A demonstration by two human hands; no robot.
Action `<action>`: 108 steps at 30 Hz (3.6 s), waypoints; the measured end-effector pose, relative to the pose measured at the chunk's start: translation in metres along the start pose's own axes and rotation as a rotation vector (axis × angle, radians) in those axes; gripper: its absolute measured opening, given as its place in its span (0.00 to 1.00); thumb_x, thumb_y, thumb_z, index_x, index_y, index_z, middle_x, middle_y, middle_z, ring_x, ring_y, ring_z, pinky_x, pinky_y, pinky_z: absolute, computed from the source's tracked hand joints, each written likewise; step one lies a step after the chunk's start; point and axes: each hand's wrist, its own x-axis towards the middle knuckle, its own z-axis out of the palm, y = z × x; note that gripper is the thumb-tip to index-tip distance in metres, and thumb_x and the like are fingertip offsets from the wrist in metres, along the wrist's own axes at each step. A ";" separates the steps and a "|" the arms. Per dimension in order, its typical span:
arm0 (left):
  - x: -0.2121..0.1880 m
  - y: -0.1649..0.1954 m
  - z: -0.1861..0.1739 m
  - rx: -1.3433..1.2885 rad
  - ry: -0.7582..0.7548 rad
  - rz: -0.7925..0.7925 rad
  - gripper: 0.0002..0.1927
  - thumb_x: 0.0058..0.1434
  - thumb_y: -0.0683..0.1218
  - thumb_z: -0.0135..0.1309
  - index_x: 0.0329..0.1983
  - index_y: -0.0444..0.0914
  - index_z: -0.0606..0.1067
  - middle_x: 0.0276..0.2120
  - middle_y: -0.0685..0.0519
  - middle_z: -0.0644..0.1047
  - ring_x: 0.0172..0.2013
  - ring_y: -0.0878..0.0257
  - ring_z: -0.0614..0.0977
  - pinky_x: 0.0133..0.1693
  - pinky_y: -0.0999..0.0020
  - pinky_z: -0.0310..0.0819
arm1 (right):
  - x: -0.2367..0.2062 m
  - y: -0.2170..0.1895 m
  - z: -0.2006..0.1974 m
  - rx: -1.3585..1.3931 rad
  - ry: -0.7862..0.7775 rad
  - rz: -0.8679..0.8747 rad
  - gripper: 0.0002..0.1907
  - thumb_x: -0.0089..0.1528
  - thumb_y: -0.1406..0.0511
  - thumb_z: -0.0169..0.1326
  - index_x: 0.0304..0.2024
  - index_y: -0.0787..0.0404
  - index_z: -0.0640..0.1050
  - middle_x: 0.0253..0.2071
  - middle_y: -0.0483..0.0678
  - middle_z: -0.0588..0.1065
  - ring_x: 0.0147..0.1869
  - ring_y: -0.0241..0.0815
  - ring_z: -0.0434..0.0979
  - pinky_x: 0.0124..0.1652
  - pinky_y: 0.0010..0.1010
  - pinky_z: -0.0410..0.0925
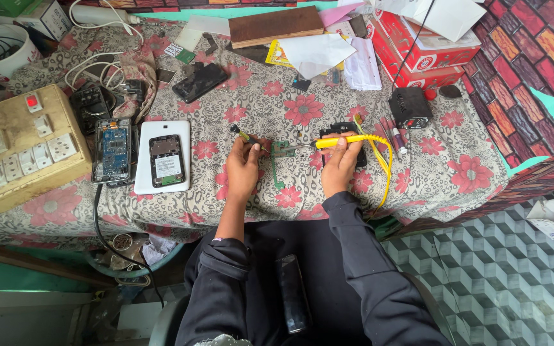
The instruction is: The person disassembles a mobile phone by hand, separating the back cover and lifting out the motherboard. They brush the board and chassis with a toothbrush, then use a soldering iron to work on the exposed circuit board on the workbench.
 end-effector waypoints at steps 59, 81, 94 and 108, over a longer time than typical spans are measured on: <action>-0.003 -0.001 0.005 0.128 -0.049 0.010 0.06 0.73 0.39 0.47 0.49 0.32 0.70 0.45 0.49 0.83 0.42 0.65 0.84 0.48 0.69 0.78 | 0.004 0.010 -0.005 0.031 -0.035 -0.021 0.09 0.77 0.63 0.35 0.55 0.62 0.61 0.51 0.55 0.76 0.50 0.44 0.81 0.47 0.32 0.75; -0.004 -0.002 0.008 0.153 -0.044 0.034 0.06 0.73 0.39 0.48 0.49 0.31 0.71 0.43 0.48 0.82 0.42 0.66 0.83 0.49 0.69 0.78 | 0.005 0.006 -0.007 0.026 -0.024 -0.030 0.10 0.77 0.63 0.36 0.55 0.63 0.62 0.50 0.54 0.76 0.49 0.42 0.81 0.46 0.31 0.74; -0.006 0.001 0.005 0.113 -0.049 0.028 0.06 0.72 0.39 0.47 0.49 0.31 0.71 0.45 0.49 0.82 0.43 0.66 0.83 0.49 0.69 0.78 | 0.003 0.006 -0.005 0.008 -0.009 -0.033 0.10 0.77 0.63 0.36 0.55 0.63 0.62 0.50 0.54 0.76 0.49 0.41 0.80 0.45 0.30 0.74; -0.006 0.001 0.009 0.090 -0.056 0.028 0.05 0.73 0.39 0.47 0.48 0.31 0.71 0.45 0.48 0.82 0.43 0.67 0.82 0.49 0.69 0.78 | 0.003 0.006 -0.008 0.019 -0.037 -0.031 0.10 0.77 0.63 0.36 0.55 0.63 0.62 0.50 0.54 0.76 0.49 0.42 0.80 0.46 0.30 0.74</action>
